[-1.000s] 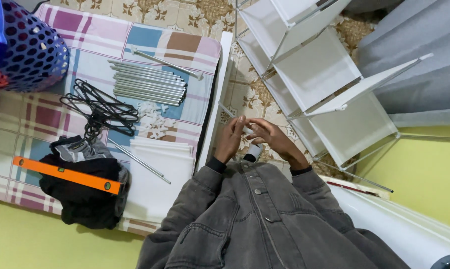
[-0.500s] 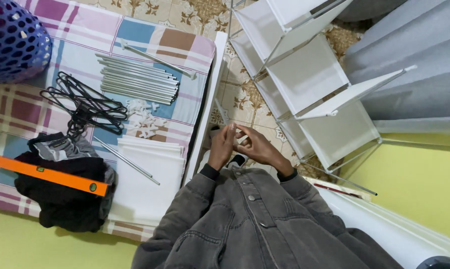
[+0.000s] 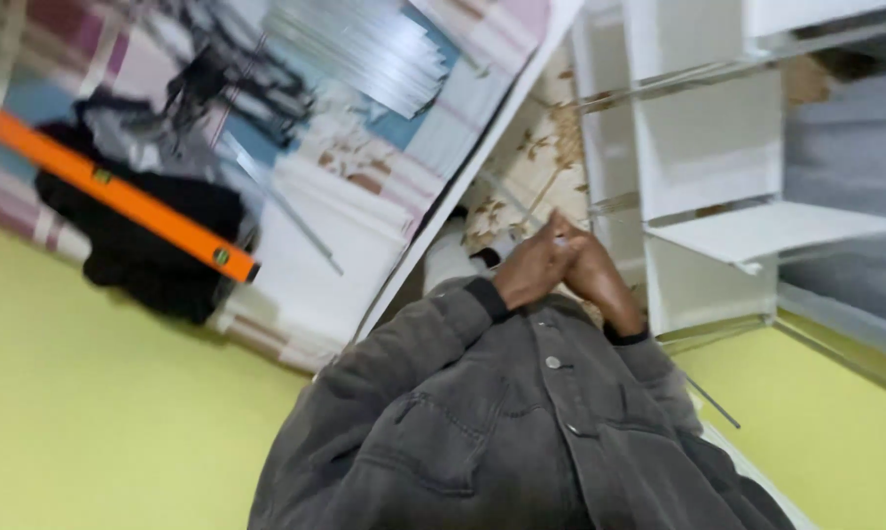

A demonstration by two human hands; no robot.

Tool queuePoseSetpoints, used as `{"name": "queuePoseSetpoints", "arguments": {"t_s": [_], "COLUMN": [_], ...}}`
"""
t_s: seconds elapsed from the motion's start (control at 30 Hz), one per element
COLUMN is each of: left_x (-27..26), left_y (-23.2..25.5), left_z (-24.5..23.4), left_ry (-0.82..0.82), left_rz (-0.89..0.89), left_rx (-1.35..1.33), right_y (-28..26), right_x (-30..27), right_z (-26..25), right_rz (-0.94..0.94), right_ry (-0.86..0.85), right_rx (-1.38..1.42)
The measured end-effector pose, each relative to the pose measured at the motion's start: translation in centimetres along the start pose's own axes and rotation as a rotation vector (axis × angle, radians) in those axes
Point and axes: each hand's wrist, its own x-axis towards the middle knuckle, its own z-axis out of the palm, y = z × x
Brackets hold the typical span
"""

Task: The person assembles a shelf organizer by attaching plastic connectors onto metal rods and inserting the rods into the fabric shelf unit by hand.

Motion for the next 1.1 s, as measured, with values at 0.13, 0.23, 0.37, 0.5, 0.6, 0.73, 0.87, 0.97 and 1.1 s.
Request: {"name": "queuePoseSetpoints", "arguments": {"t_s": [0.13, 0.23, 0.37, 0.5, 0.6, 0.73, 0.87, 0.97, 1.1], "left_x": [0.8, 2.6, 3.6, 4.5, 6.2, 9.8, 13.8, 13.8, 13.3], "left_y": [-4.8, -12.6, -25.7, -32.1, -35.2, -37.5, -39.2, -40.0, -39.8], "left_z": [-1.6, -1.9, -6.2, -10.8, -14.1, -17.3, -19.4, -19.3, -18.7], "left_ry": [-0.062, 0.059, 0.547, 0.843, 0.73, 0.734, 0.815, 0.791, 0.747], "left_rz": [-0.129, -0.254, -0.301, -0.466, -0.272, -0.33, -0.558, -0.731, -0.807], "left_rx": [-0.391, -0.833, -0.757, -0.51, 0.065, 0.39, 0.248, 0.277, 0.25], "right_y": [-3.2, -6.8, -9.5, -10.9, -11.2, -11.3, -11.3, -11.3, -11.5], "right_x": [3.3, 4.5, 5.8, 6.6, 6.5, 5.8, 4.8, 4.4, 3.9], "right_z": [0.4, -0.1, 0.1, 0.4, 0.0, -0.7, -1.5, -1.3, -1.1], "right_rz": [0.201, 0.418, 0.294, 0.391, 0.358, 0.455, 0.483, 0.484, 0.552], "right_ry": [-0.131, -0.109, -0.027, -0.015, -0.016, 0.025, 0.086, 0.077, 0.085], "right_rx": [-0.228, -0.133, -0.044, 0.017, 0.1, 0.123, 0.146, 0.143, 0.14]}}
